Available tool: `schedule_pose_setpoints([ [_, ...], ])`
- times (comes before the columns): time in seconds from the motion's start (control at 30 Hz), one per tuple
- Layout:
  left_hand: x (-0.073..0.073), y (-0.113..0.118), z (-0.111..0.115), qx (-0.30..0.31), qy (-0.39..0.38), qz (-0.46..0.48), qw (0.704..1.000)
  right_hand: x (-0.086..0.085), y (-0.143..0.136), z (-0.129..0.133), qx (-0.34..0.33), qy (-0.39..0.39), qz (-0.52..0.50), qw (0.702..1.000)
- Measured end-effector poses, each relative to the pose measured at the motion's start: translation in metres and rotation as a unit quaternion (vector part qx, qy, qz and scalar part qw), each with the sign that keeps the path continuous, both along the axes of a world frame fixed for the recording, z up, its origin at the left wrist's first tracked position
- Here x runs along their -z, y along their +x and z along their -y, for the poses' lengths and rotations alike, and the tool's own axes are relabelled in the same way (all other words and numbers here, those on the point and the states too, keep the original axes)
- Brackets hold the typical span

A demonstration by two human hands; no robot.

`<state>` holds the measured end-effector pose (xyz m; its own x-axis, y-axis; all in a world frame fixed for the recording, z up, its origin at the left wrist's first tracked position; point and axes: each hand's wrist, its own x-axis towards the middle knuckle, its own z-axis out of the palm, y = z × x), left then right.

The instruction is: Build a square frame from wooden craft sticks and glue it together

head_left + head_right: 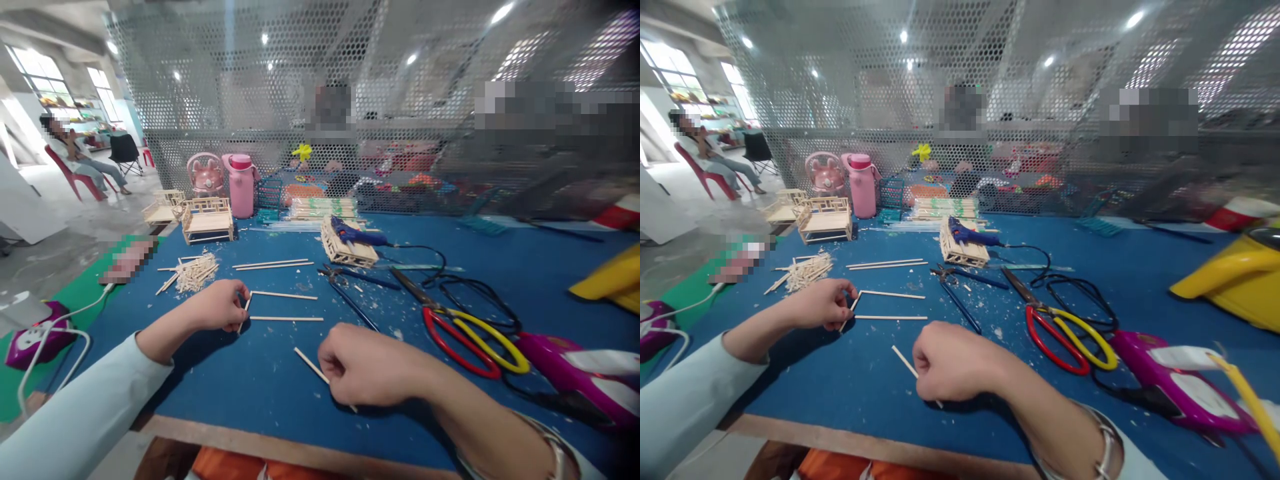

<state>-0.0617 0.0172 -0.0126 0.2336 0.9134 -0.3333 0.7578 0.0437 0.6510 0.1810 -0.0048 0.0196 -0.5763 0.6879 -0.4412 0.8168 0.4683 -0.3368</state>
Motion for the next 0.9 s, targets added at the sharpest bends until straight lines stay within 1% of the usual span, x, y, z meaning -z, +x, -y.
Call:
schedule_pose_setpoints([
  [0.07, 0.002, 0.002, -0.001, -0.007, 0.007, 0.003, 1.000, -0.001, 0.009, -0.011, 0.037, -0.049, -0.040, 0.997],
  [0.13, 0.002, 0.004, -0.002, -0.014, 0.019, -0.002, 1.000, 0.001, 0.017, -0.025, 0.095, -0.071, -0.082, 0.990],
  [0.23, 0.004, 0.007, -0.003, -0.023, 0.041, -0.010, 0.999, 0.011, 0.023, -0.042, 0.187, -0.045, -0.096, 0.977],
  [0.33, 0.006, 0.009, -0.002, -0.022, 0.063, -0.004, 0.998, 0.022, 0.020, -0.051, 0.237, 0.011, -0.097, 0.967],
  [0.43, 0.009, 0.008, -0.001, -0.015, 0.084, -0.005, 0.996, 0.028, 0.015, -0.055, 0.259, 0.090, -0.128, 0.953],
  [0.5, 0.009, 0.008, 0.000, -0.004, 0.109, -0.020, 0.994, 0.030, 0.012, -0.056, 0.266, 0.119, -0.140, 0.946],
  [0.6, 0.009, 0.011, 0.001, 0.008, 0.193, -0.070, 0.979, 0.033, 0.009, -0.057, 0.266, 0.127, -0.139, 0.945],
  [0.67, 0.009, 0.016, -0.002, 0.009, 0.263, -0.101, 0.959, 0.036, 0.007, -0.056, 0.265, 0.128, -0.133, 0.946],
  [0.73, 0.010, 0.021, -0.007, 0.028, 0.315, -0.123, 0.941, 0.037, 0.006, -0.054, 0.264, 0.126, -0.126, 0.948],
  [0.77, 0.012, 0.023, -0.011, 0.045, 0.329, -0.135, 0.933, 0.038, 0.006, -0.053, 0.264, 0.126, -0.122, 0.949],
  [0.83, 0.015, 0.026, -0.017, 0.075, 0.334, -0.159, 0.926, 0.038, 0.005, -0.052, 0.265, 0.125, -0.116, 0.949],
  [0.9, 0.017, 0.028, -0.023, 0.080, 0.321, -0.175, 0.927, 0.038, 0.005, -0.051, 0.266, 0.125, -0.110, 0.949],
])
